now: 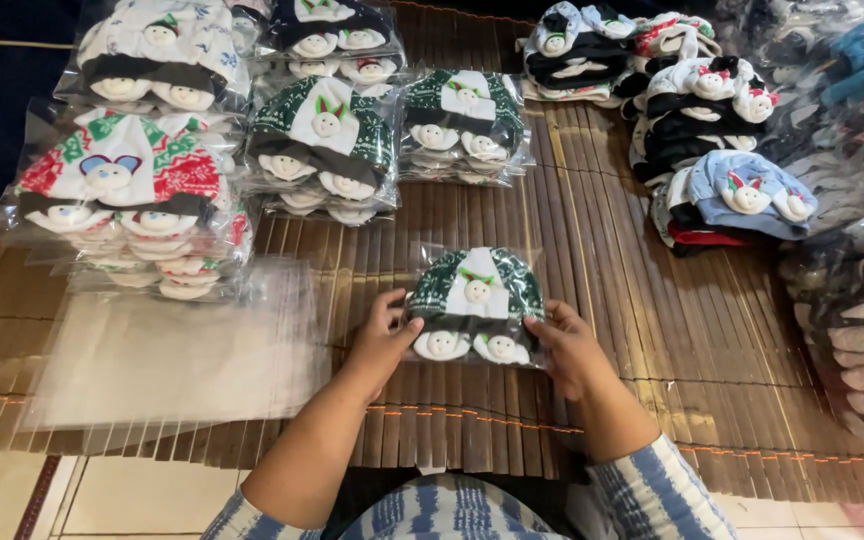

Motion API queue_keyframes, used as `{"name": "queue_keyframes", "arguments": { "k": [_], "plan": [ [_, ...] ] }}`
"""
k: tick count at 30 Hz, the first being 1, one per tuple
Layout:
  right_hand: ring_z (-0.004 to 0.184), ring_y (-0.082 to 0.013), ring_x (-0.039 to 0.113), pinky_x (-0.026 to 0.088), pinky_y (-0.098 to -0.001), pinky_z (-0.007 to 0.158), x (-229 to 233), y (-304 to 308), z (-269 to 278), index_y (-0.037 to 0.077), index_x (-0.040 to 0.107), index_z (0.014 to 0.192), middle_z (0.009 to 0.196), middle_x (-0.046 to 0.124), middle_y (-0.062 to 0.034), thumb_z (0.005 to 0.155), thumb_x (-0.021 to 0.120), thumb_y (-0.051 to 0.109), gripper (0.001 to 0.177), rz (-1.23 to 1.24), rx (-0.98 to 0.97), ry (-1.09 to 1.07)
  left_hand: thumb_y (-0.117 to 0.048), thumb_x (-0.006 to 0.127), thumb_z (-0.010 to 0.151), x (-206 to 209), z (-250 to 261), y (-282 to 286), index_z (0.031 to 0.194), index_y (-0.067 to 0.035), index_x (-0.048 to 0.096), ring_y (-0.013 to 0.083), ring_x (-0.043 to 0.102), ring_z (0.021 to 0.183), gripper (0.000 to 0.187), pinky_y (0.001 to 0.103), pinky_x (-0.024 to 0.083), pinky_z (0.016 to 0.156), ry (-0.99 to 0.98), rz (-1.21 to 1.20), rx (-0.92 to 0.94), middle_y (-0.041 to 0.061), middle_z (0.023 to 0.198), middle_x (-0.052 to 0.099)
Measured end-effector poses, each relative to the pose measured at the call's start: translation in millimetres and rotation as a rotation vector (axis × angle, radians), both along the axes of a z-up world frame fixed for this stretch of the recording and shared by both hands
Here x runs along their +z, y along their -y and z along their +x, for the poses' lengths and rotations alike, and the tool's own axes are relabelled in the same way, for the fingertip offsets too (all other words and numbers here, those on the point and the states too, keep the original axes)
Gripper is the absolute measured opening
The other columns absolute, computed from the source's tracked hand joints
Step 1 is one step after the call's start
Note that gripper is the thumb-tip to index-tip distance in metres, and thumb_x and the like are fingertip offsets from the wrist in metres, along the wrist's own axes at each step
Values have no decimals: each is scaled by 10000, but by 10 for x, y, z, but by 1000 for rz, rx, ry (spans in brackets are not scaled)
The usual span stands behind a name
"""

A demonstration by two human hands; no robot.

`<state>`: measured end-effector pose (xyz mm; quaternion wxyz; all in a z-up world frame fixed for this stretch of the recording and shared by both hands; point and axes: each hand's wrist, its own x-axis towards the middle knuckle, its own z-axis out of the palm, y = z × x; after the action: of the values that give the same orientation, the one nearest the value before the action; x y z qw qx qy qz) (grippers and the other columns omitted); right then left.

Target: Packaging small baby hats into individual plastic bags

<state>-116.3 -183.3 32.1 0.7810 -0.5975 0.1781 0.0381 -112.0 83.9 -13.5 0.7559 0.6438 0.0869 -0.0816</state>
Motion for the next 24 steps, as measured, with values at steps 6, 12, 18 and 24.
{"name": "queue_keyframes", "arguments": {
  "k": [6,12,18,24],
  "plan": [
    [893,-289,686,603,-387,627,-178,13,860,16,588,1309,1031,641,-137,898,786,177,484,-219,-20,21,-208,788,800,-112,399,125,1469,-180,471,399,587,1246,741,493,544,975,477,864,197,186,1382,513],
    [960,-317,709,605,-442,688,-721,66,1645,40,641,1288,1026,703,-170,916,771,269,456,-638,-17,110,-251,797,788,495,431,364,1489,-186,522,508,417,1390,756,646,372,1074,778,1331,-25,313,1481,417],
    [1082,-497,609,515,-558,863,-136,-268,1143,-5,453,1493,1167,594,-291,854,780,227,755,-1481,-94,540,-451,715,876,471,787,489,1594,-334,312,517,242,1490,832,707,215,1133,652,1519,-251,327,1578,290],
    [1461,-442,348,417,-601,1073,-160,-421,767,409,394,1565,1576,394,-130,945,538,588,662,-1744,375,532,-536,659,878,264,902,503,1569,-359,353,547,166,1505,776,699,249,1131,562,1557,-296,375,1591,207]
  ]
}}
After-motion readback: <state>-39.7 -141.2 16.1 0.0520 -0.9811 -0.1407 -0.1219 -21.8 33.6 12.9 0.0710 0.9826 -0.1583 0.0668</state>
